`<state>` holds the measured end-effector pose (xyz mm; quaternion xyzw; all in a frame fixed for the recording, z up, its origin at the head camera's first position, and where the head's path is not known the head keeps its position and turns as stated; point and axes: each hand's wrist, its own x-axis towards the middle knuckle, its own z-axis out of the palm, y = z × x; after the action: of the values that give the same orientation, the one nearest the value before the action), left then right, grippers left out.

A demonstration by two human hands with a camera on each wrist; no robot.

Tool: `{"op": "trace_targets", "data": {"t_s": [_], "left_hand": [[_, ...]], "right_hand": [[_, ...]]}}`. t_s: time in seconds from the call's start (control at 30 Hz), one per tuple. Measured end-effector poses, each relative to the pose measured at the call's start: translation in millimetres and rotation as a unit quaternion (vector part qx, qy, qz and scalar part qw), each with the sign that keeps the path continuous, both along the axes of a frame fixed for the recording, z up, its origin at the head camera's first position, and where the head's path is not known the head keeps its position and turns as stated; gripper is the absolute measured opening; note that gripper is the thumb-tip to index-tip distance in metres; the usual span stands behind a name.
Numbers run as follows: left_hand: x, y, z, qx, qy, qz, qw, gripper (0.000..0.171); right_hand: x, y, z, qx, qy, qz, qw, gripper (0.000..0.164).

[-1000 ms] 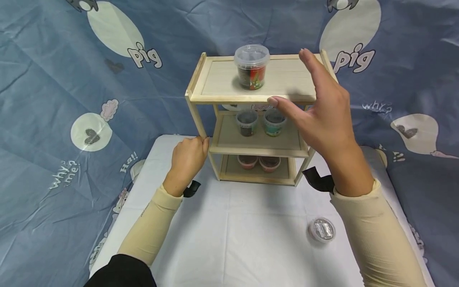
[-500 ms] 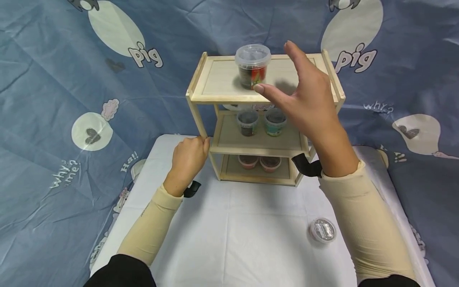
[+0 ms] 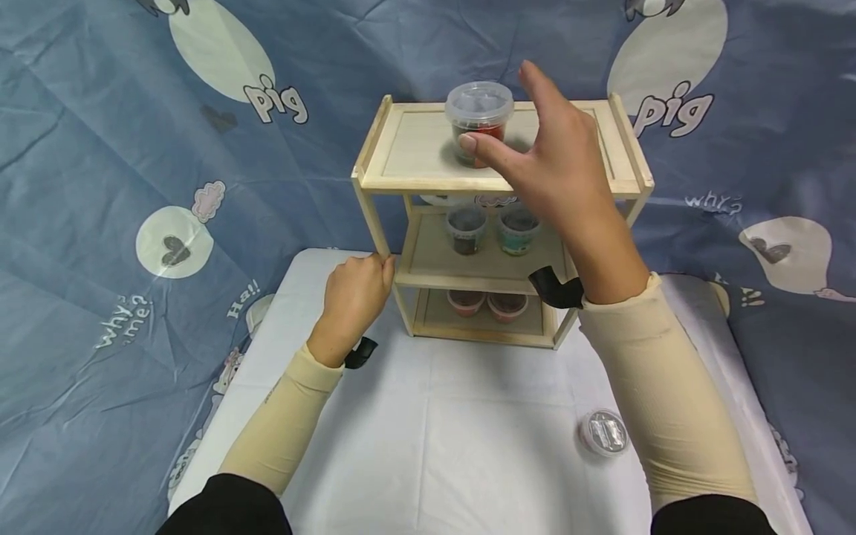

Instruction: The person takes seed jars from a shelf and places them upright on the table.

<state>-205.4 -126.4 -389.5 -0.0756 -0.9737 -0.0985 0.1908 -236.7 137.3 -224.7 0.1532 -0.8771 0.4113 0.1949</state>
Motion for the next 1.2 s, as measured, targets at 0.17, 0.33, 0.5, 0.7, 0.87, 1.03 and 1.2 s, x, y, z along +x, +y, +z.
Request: {"op": "trace_targets", "data": {"t_s": [0.17,0.33,0.5,0.7,0.87,1.03,1.2], "left_hand": [[-0.1,0,0.2,-0.001,-0.004,0.001,1.0,0.04],[0.0,1,0.8,-0.002,-0.007,0.001,1.0,0.04],[-0.3,1,0.8,-0.004,-0.005,0.003,1.0,0.04],[0.2,1,1.2,-0.004,-0.006,0.003,1.0,0.041],[0.8,1,1.7,-0.006,-0.006,0.002,1.0,0.041],[0.4,1,1.5,-0.007,-0.005,0.004,1.0,0.041],[0.2,0,1.5,-0.006,-0.003,0.003,1.0,0.041]], "right_hand": [[-5.4,-5,0.9,0.008,-0.023,-0.008,1.0,0.093],[-8.0,-7,-0.2,0.009,-0.039,-0.012,0.999,0.095],[-12.0,-10,-1.0,0.004,-0.036,-0.009,0.999,0.093],[-17.9,-14,-2.8,-0.019,-0.03,0.008,0.999,0.086],[-21.5,-14,-4.4,-0.018,-0.042,-0.005,0.999,0.088],[-23.2,-15,-5.9,-0.028,-0.03,-0.006,0.999,0.082],[-24.2,-16,-7.8,-0.04,-0.009,0.003,0.999,0.074]]}}
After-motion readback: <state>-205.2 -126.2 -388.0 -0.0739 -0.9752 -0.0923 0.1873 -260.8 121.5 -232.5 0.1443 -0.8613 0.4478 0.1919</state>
